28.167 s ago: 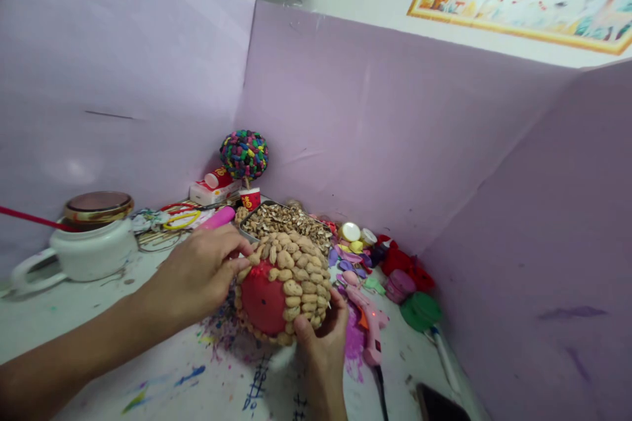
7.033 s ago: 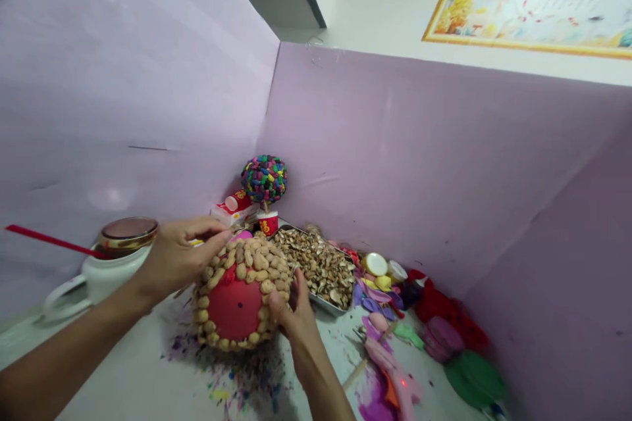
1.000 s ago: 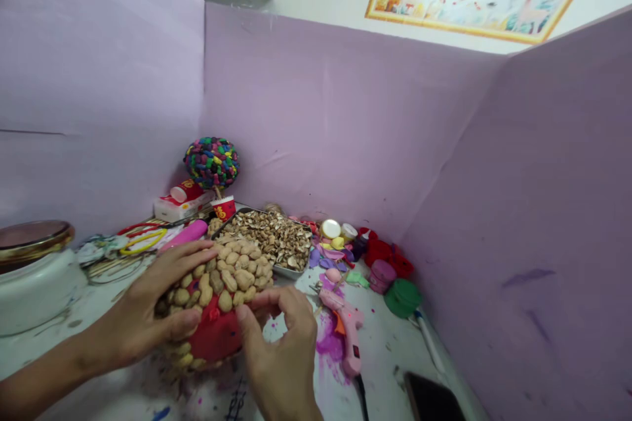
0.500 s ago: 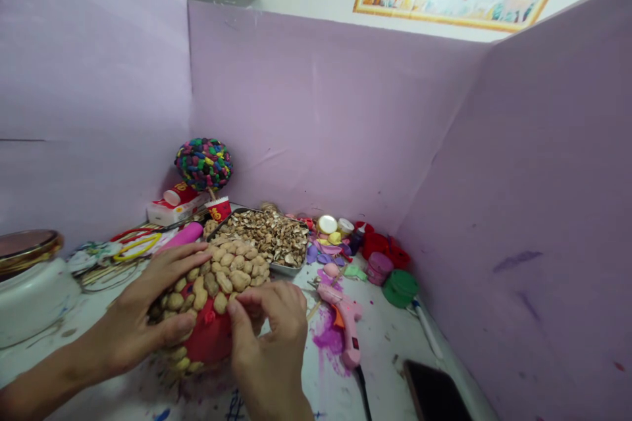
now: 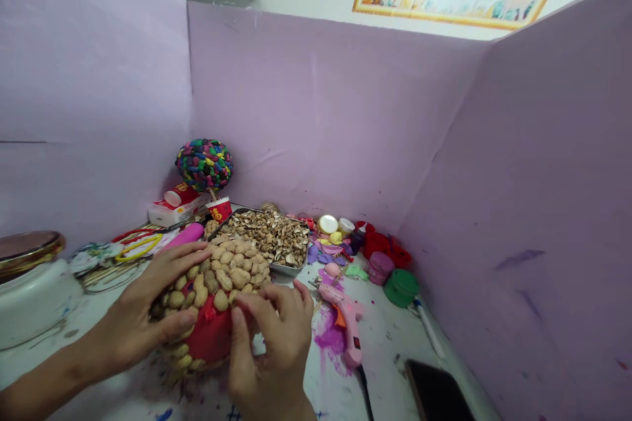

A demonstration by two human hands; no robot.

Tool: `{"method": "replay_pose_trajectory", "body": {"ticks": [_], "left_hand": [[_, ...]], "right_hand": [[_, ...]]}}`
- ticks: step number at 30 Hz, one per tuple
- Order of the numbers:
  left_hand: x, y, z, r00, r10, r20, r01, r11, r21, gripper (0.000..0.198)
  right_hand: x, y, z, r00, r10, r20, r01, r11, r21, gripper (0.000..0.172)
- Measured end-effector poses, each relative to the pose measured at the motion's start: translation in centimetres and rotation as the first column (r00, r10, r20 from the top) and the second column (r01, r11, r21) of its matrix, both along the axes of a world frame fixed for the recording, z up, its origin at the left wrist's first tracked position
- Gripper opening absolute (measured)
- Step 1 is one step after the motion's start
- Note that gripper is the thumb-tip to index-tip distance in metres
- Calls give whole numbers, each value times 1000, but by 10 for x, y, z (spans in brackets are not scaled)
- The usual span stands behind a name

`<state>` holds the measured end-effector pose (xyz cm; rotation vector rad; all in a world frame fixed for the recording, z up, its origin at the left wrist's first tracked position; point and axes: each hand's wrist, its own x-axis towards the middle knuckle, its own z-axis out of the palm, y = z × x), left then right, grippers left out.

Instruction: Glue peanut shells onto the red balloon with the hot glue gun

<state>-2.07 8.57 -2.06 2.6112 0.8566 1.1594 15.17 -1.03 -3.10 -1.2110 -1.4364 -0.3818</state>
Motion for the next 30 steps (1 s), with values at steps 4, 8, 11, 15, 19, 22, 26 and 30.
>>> {"method": "replay_pose_trajectory", "body": {"ticks": [4, 8, 11, 15, 19, 22, 26, 30], "left_hand": [[0, 0, 0, 1000, -1, -6, 1, 1000, 6, 58], [-1, 2, 2, 1000, 0, -2, 0, 1000, -9, 57], [-2, 4, 3, 1000, 16, 2, -16, 999, -34, 55], [-3, 9, 3, 999, 42, 26, -39, 996, -85, 55], [-6, 16, 6, 991, 113, 64, -100, 979, -178, 55], [-9, 21, 10, 985, 152, 83, -122, 950, -286, 55], [-10, 24, 10, 983, 130, 132, -74, 929, -362, 53], [-8, 17, 7, 975, 106, 194, -32, 936, -352, 50]], "right_hand": [[0, 1, -1, 993, -1, 117, 4, 1000, -24, 28], [2, 2, -3, 994, -2, 109, 6, 999, -40, 32], [3, 3, -5, 1000, 0, -14, -1, 995, -95, 36], [5, 5, -10, 993, 116, -14, -115, 953, -279, 44], [6, 9, -21, 989, 116, -87, -140, 922, -361, 62], [8, 13, -32, 966, 106, -235, -201, 879, -432, 66], [4, 20, -42, 853, 144, -501, -402, 794, -456, 72], [-6, 22, -42, 554, 192, -810, -663, 690, -290, 92]]}}
